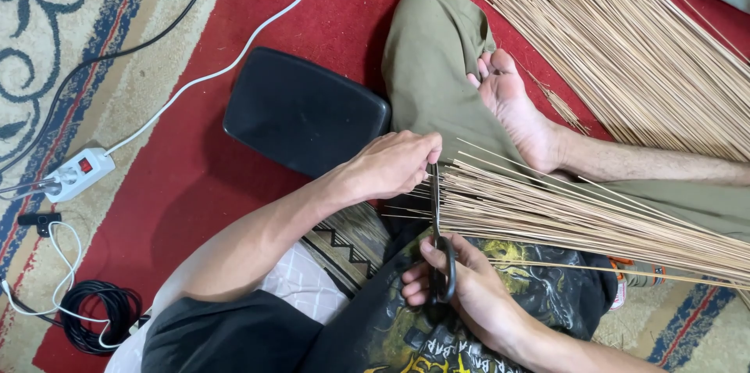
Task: Trimming the ends of a bundle of thin wooden sticks using scissors to make them even.
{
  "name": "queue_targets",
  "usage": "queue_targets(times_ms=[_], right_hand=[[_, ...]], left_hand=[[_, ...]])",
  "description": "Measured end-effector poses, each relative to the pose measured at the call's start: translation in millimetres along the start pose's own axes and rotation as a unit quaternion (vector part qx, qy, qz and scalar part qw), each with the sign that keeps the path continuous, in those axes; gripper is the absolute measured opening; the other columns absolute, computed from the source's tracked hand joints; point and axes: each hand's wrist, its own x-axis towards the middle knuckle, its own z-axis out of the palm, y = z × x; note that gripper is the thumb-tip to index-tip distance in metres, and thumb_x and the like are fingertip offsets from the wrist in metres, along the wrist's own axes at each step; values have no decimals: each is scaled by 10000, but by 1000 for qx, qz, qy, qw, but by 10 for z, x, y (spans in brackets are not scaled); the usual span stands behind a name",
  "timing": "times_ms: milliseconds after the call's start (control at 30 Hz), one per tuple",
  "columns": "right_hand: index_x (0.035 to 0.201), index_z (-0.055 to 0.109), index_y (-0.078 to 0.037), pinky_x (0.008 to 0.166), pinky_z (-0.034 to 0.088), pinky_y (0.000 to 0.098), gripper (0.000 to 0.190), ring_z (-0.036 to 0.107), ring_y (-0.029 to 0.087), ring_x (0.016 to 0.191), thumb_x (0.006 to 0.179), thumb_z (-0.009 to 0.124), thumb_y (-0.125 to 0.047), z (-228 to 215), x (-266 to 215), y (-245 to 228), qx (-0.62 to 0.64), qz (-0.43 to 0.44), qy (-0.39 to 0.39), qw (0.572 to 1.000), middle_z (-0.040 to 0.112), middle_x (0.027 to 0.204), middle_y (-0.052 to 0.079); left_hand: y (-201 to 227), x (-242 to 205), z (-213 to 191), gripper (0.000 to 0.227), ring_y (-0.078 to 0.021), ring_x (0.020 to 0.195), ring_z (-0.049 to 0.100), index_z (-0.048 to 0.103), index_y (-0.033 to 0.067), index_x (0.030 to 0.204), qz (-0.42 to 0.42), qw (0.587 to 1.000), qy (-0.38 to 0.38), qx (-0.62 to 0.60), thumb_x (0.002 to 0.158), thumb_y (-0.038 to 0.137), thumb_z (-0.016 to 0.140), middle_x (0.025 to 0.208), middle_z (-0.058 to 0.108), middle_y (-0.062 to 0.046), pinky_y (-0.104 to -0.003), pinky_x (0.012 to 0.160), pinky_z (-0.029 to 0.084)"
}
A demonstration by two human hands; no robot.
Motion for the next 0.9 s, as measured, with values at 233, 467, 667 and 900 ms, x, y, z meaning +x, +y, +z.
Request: queue_targets(times_ms=[233,467,667,900], right_hand=[[1222,555,49,673,566,433,345,678,351,748,993,600,-204,27,30,-7,-5,-9,11,1000,661,867,278],[1243,547,56,676,569,432,365,676,348,753,1002,586,-216,-6,32,13,7,-7,17,1000,665,874,275],[1212,532,63,668,573,431,334,675,350,740,1026,563,-212,-6,17,21,12,-11,15,1000,665,864,278],[1186,518,68,662,574,430,332,676,355,735,1025,572,-217,31,14,9,5,-9,31,999,669,865,284]], left_hand=[[-5,9,-3,163,-287,548,696,556,31,957,-5,1000,8,1,814,-13,622,767,725,-102,-420,536,550],[-9,6,-3,129,-266,527,680,565,14,943,6,1000,9,-19,824,-13,607,750,715,-102,-401,516,543],[12,3,-22,100,-257,518,670,571,12,909,7,1000,8,-29,819,-7,611,722,705,-92,-396,514,534],[31,-5,-26,103,-274,535,687,575,22,906,2,999,11,-30,815,-17,605,733,719,-96,-409,526,540]])
